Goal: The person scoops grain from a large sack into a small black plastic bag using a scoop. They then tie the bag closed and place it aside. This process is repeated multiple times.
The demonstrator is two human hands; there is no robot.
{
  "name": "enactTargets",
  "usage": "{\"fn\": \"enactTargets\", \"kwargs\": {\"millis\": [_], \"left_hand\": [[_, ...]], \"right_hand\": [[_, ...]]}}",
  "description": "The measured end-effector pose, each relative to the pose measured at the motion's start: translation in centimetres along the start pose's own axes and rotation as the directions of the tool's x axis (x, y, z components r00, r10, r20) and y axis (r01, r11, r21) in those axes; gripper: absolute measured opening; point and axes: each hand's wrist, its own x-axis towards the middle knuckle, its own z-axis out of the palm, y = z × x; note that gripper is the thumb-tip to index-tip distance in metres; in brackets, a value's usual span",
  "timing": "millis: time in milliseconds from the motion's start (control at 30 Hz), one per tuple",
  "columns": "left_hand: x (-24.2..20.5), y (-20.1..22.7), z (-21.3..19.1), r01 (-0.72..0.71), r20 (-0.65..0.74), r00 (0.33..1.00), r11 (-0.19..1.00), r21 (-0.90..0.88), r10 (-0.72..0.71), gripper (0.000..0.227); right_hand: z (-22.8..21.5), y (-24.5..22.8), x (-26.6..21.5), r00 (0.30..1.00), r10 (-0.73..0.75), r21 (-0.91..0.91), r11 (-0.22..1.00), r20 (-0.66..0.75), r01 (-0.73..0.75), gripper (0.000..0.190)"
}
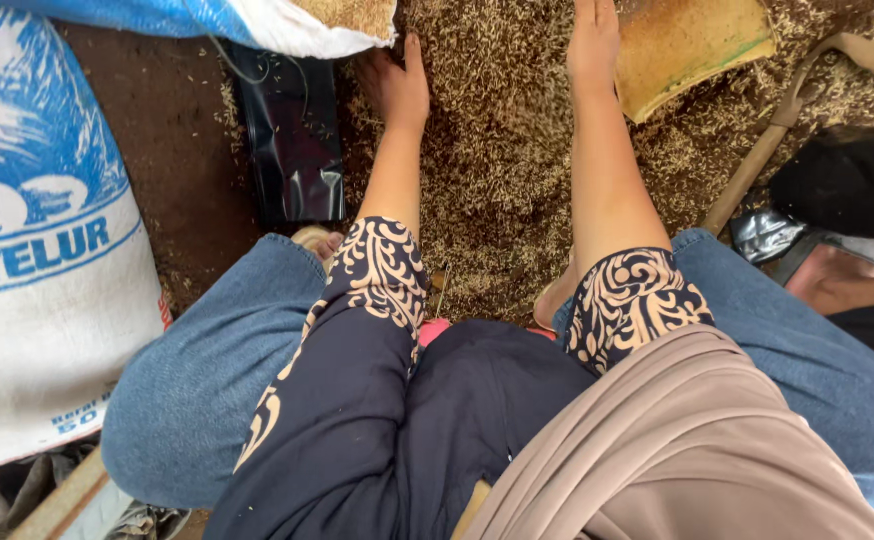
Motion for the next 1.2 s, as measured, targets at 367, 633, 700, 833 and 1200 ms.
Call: {"fn": "enactTargets", "kwargs": {"millis": [367, 633, 700, 833, 1200], "left_hand": [[3.0, 0.9, 3.4, -0.002, 0.325, 0.923, 0.847, -0.532, 0.206, 0.083], [0.7, 2.2, 2.7, 0.094, 0.42, 0.888, 0.821, -0.563, 0.186, 0.073], [-0.4, 1.9, 2.4, 0.054, 0.386, 0.875, 0.733, -0.678, 0.292, 0.072], [-2.3, 3.1, -0.5, 0.049, 0.327, 0.852, 0.56, -0.827, 0.409, 0.065], [-16.6, 7.6, -11.8, -0.631, 0.565, 0.723, 0.713, 0.307, 0.396, 0.114]], "right_hand": [[3.2, 3.3, 3.1, 0.961, 0.227, -0.263, 0.948, 0.155, -0.182, 0.088], [2.7, -7.8, -1.2, 0.794, 0.517, -0.149, 0.855, 0.319, -0.497, 0.112], [1.7, -9.1, -2.5, 0.759, 0.572, -0.16, 0.819, 0.311, -0.551, 0.114], [0.2, -10.5, -4.5, 0.864, 0.325, 0.011, 0.934, 0.386, -0.356, 0.112], [0.2, -11.7, -17.3, 0.916, -0.301, -0.665, 0.631, 0.265, 0.399, 0.072]]}}
